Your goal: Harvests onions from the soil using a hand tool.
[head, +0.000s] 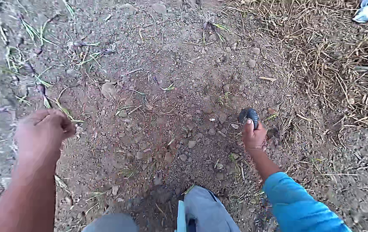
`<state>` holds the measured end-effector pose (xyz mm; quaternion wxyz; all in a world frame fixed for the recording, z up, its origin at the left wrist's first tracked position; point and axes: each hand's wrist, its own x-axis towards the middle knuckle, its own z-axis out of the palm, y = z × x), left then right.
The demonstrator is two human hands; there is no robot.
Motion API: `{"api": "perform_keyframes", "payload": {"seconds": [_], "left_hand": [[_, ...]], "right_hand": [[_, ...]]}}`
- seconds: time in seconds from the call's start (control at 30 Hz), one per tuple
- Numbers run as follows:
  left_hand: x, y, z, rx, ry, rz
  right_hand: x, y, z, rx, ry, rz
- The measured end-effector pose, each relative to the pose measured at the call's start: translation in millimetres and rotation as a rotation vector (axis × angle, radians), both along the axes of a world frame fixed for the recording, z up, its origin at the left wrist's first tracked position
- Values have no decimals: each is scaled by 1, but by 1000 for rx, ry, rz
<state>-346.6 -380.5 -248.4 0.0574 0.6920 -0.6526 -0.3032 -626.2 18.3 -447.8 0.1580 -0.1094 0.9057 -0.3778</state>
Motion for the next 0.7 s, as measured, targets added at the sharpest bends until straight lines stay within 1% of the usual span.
{"api": "perform_keyframes", "payload": {"seconds": [0.07,0.1,0.2,0.33,0.37,0.4,0.43,0.5,0.57,0.63,0.7], "left_hand": [[31,5,-13,161,-189,-157],[32,11,-28,215,-260,-266],[-3,39,-75,295,-350,-568],[-78,57,-140,470,-358,-939],[-89,62,-156,489,-356,-995],[-94,68,-168,490,-356,-1012],[-94,73,-176,477,-335,-987],[-75,79,-178,422,-242,-912],[-31,74,-158,378,-151,-902],[40,56,-127,370,-162,-934],[125,22,-98,369,-237,-941]], "right_hand": [[-1,0,-2,-12,-2,-4],[-1,-1,-2,-21,15,-16],[1,-1,-1,-52,46,-56],[-3,-3,-4,-110,91,-121],[-2,-3,-3,-137,82,-143],[-2,-2,-3,-160,80,-153],[-3,1,-4,-177,102,-148],[-10,9,-2,-162,119,-117],[-14,15,6,-139,74,-115],[-6,8,13,-121,24,-180],[14,-16,21,-138,23,-282]]}}
